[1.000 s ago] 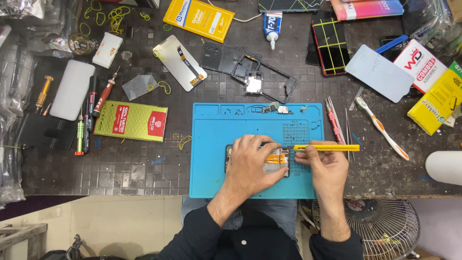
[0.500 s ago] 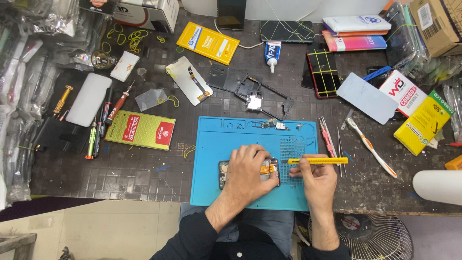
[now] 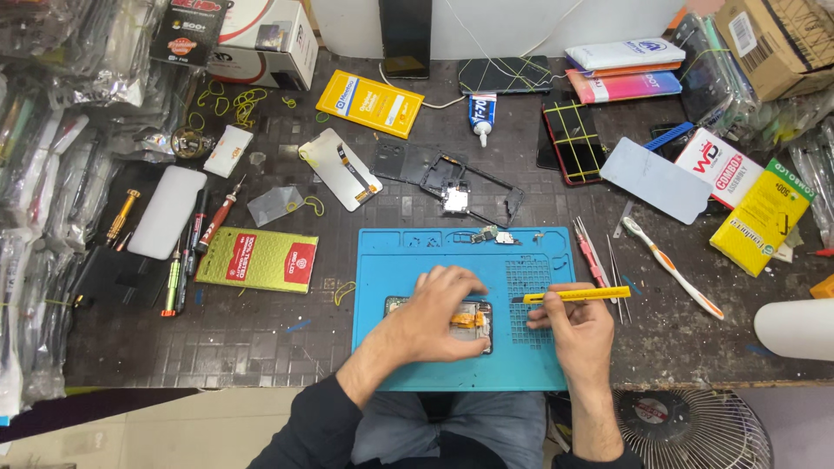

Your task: The person uses a yellow plastic pry tool and tweezers to carefully separate and remove internal components from a smartphone. They lift the motherboard and ribbon cables, then remove small screws and parts, placing them on a blue anti-static mat.

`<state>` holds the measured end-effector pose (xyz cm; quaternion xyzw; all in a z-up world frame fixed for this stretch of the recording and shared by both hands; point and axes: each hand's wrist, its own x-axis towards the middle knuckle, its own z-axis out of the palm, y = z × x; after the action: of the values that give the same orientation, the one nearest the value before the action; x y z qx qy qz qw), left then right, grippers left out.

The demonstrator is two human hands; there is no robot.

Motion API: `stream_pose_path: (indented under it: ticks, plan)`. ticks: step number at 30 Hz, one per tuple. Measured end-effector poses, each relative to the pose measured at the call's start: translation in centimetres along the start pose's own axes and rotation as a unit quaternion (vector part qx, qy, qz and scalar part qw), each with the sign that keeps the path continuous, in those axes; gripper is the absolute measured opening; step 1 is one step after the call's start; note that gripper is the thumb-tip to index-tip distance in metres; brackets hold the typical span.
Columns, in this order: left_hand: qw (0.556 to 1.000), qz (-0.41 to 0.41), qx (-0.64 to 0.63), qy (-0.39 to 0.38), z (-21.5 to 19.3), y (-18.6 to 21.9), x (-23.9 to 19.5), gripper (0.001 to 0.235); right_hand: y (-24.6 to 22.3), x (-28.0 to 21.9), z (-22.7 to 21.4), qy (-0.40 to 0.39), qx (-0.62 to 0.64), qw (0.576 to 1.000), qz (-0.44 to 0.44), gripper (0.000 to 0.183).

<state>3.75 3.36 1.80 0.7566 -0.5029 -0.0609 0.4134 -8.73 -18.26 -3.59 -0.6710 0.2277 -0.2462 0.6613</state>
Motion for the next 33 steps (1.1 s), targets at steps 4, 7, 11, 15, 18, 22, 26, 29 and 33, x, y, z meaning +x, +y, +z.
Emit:
stream_pose_path:
  ticks: [4,7,11,15,18,22,26,29,33]
  plan:
    - [0.998,0.039,0.023,-0.049,-2.6,-1.0,1.3,0.061,-0.2,0.2,0.1,0.003,0.0,1.0,-0.006,0.016]
    - [0.996,0.065,0.012,-0.058,-3.9,-2.2,3.1,0.046,0.0,0.4,0.2,0.004,0.001,1.0,-0.016,0.016]
    - [0.995,0.065,-0.059,-0.053,-4.7,-3.6,5.3,0.03,0.2,0.0,0.1,0.012,-0.007,1.0,-0.008,0.017]
    - [0.993,0.052,-0.094,-0.042,-4.3,-4.4,5.9,0.023,-0.2,0.0,0.1,0.009,-0.027,0.999,-0.021,0.017]
    - [0.995,-0.008,-0.042,-0.089,-3.6,-4.6,5.3,0.019,-0.3,0.1,0.1,0.016,-0.028,0.999,-0.013,0.019]
    - [0.995,0.034,-0.016,-0.094,-2.3,-5.7,4.8,0.02,-0.1,0.0,-0.2,0.021,-0.002,1.0,-0.012,0.023]
    - [0.994,0.056,0.008,-0.091,-2.0,-5.6,4.7,0.021,-0.4,-0.1,-0.1,0.007,0.049,0.998,-0.04,0.023]
    - [0.993,0.054,0.023,-0.107,-1.9,-5.5,4.8,0.025,-0.5,-0.3,-0.1,-0.009,0.052,0.997,-0.058,0.022]
    - [0.991,0.053,0.047,-0.118,-1.6,-5.3,4.8,0.027,0.0,-0.5,-0.3,-0.025,0.052,0.997,-0.057,0.02]
